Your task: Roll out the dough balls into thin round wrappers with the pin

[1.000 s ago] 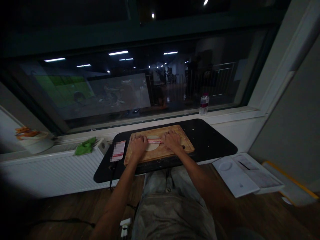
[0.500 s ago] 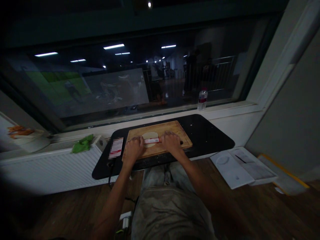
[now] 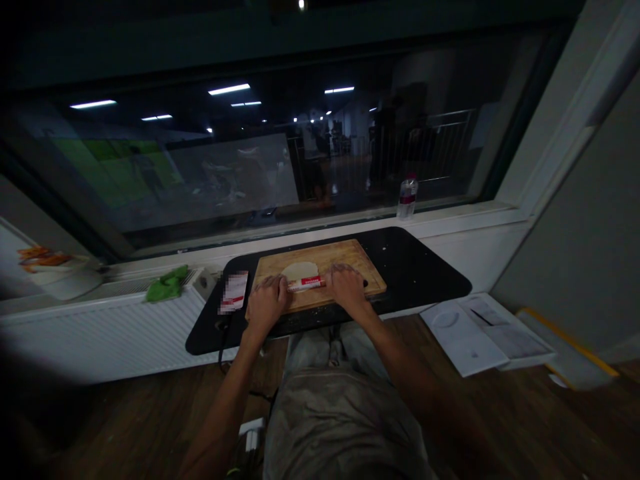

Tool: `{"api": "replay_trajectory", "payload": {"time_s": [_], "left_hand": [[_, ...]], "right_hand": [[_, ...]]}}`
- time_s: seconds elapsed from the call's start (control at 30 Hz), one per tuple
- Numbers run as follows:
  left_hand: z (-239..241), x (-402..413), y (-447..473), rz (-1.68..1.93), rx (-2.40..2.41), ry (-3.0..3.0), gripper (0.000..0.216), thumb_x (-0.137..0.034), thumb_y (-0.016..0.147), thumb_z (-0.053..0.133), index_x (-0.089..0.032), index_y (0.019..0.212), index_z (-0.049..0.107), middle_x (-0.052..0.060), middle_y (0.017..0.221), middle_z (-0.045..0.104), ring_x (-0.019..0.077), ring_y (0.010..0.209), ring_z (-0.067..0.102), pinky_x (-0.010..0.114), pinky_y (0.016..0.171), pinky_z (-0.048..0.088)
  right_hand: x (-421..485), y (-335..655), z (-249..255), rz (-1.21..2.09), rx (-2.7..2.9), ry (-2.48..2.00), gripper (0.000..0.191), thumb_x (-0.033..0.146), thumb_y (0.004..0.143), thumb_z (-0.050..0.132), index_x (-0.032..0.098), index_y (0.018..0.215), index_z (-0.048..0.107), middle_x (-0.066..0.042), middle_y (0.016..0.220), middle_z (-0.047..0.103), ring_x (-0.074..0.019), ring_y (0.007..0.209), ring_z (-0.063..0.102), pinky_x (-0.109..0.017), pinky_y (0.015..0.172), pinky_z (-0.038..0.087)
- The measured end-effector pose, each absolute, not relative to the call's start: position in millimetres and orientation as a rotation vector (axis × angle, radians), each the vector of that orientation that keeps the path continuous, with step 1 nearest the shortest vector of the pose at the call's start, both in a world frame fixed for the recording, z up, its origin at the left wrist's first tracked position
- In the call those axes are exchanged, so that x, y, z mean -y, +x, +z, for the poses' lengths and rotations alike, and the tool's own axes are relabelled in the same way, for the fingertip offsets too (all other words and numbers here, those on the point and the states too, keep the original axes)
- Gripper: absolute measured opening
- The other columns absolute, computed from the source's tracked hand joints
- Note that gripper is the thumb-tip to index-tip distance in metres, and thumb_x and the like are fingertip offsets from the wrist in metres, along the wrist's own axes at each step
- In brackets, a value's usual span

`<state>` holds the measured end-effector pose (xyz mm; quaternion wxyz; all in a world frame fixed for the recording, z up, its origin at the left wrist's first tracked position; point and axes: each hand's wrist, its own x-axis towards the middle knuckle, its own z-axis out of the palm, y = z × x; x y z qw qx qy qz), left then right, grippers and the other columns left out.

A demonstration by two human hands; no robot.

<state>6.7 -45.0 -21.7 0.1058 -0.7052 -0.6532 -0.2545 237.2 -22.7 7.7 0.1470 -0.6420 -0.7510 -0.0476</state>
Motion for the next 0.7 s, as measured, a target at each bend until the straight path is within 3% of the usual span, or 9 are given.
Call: {"api": "replay_trajectory", "payload": {"time_s": [0.17, 0.7], "left_hand": [[-22.6, 47.7, 3.9, -0.702, 1.947, -2.118, 0.043, -0.033, 0.118, 0.040, -0.021, 0.136, 0.078, 0.013, 0.148, 0.077, 0.0303, 0.143, 0.068, 0.046, 0.126, 0.047], [-18.4, 57.4, -0.4, -0.675, 1.890, -2.201, 0.046, -0.035, 0.121, 0.035, -0.020, 0.137, 0.075, 0.013, 0.147, 0.078, 0.0283, 0.141, 0.069, 0.044, 0.125, 0.047]], "right_hand": [[26.6, 237.7, 9.5, -0.111, 2.165, -1.862, 0.046, 0.028, 0.118, 0.039, 0.010, 0.142, 0.075, -0.021, 0.142, 0.078, -0.0280, 0.132, 0.072, -0.032, 0.110, 0.051], [31.9, 237.8, 5.2, -0.108, 2.127, -1.875, 0.045, 0.030, 0.120, 0.040, 0.011, 0.138, 0.076, -0.019, 0.142, 0.078, -0.0287, 0.133, 0.071, -0.033, 0.109, 0.051]]}}
